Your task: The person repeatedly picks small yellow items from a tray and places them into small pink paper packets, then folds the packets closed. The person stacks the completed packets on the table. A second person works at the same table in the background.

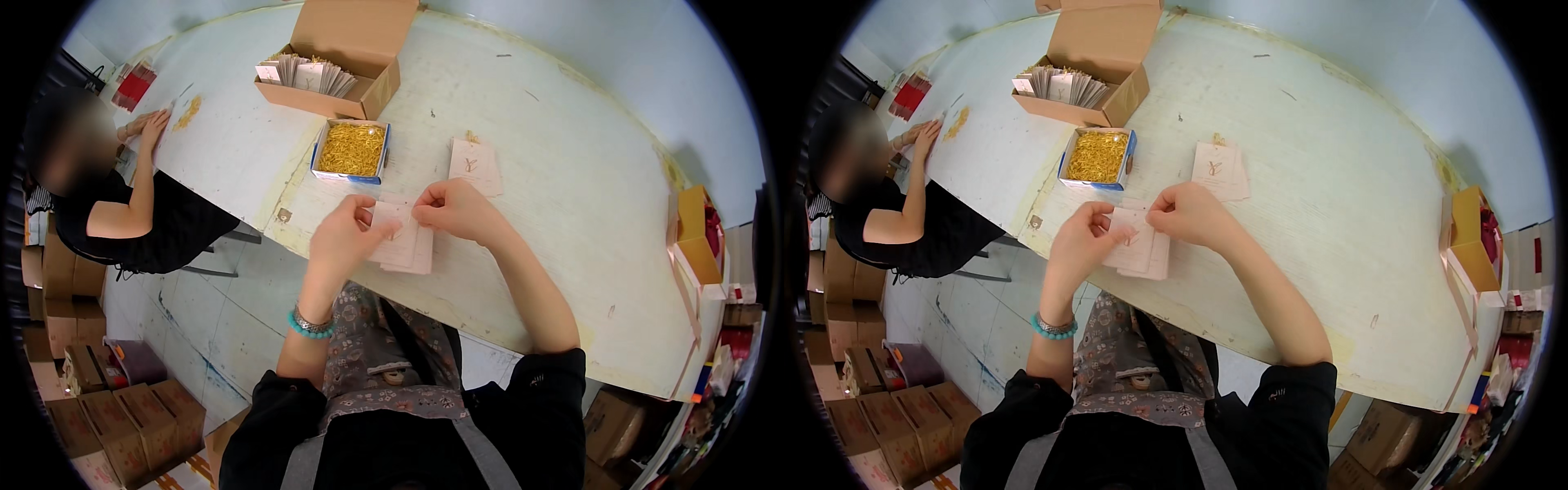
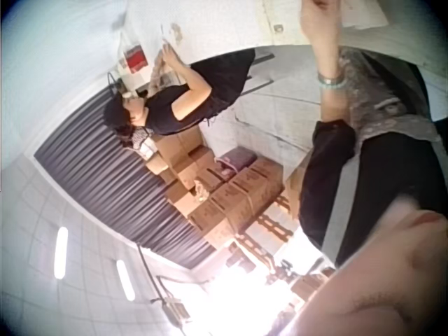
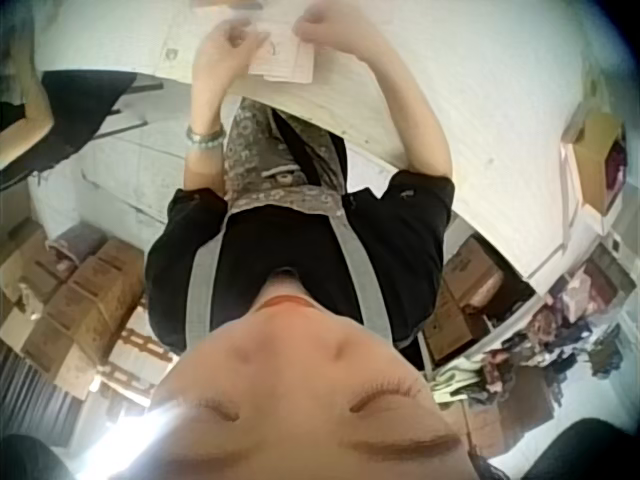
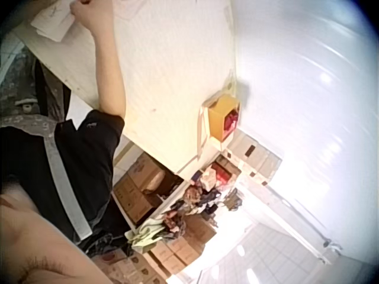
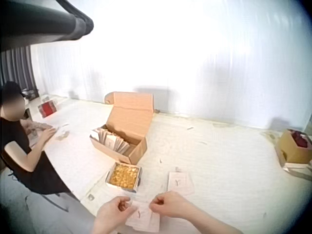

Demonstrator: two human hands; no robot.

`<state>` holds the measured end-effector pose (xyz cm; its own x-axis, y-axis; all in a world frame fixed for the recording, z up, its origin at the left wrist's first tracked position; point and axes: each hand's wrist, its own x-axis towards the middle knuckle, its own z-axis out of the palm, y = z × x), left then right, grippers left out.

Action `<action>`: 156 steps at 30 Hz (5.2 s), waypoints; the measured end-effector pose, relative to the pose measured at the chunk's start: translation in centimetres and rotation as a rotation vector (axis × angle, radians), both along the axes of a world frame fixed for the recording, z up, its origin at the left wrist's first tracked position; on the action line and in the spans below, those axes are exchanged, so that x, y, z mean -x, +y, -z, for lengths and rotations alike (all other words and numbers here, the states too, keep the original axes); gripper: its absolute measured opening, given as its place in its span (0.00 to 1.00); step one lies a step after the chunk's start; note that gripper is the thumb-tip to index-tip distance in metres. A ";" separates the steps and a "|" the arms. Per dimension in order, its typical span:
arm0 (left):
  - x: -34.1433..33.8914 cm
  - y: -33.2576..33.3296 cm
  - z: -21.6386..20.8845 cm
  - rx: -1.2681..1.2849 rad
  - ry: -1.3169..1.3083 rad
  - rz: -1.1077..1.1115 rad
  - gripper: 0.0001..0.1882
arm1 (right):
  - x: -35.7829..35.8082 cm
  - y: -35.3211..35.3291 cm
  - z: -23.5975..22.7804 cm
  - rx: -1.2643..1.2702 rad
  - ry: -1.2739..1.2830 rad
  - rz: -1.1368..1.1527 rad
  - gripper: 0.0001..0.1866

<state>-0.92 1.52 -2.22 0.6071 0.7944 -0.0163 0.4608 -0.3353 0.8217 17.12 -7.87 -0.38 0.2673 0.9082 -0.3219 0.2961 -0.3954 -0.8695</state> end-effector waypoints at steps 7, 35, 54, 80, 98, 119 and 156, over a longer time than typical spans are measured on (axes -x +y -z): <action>-0.2 0.4 0.7 0.125 -0.099 0.121 0.17 | -0.4 -0.1 0.4 0.012 0.118 -0.033 0.09; 0.2 -1.8 -1.7 -0.196 -0.181 -0.061 0.07 | 0.0 -0.7 -2.2 -0.019 0.064 -0.024 0.10; -0.5 -3.3 -2.5 0.173 -0.333 0.078 0.07 | 1.2 -0.6 -1.4 -0.763 -0.315 0.239 0.07; 0.6 -0.2 0.5 0.007 0.026 0.112 0.15 | 0.7 10.6 1.7 -0.434 -0.927 -0.146 0.05; -1.7 0.4 -0.6 -0.301 -0.353 -0.146 0.20 | -0.1 7.2 0.9 -0.363 -0.004 0.210 0.10; -2.0 1.1 -3.1 -0.697 -0.455 0.034 0.10 | 2.2 2.5 -3.0 -0.454 -0.020 0.117 0.09; 0.4 0.0 -3.9 0.267 -0.669 0.080 0.08 | 2.5 1.5 -4.5 -0.557 0.018 0.026 0.09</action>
<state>-1.30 1.55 1.68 0.6113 0.7678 0.1918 -0.1872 -0.0952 0.9777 14.57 -6.38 4.12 0.2909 0.9356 0.1999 0.2758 0.1180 -0.9539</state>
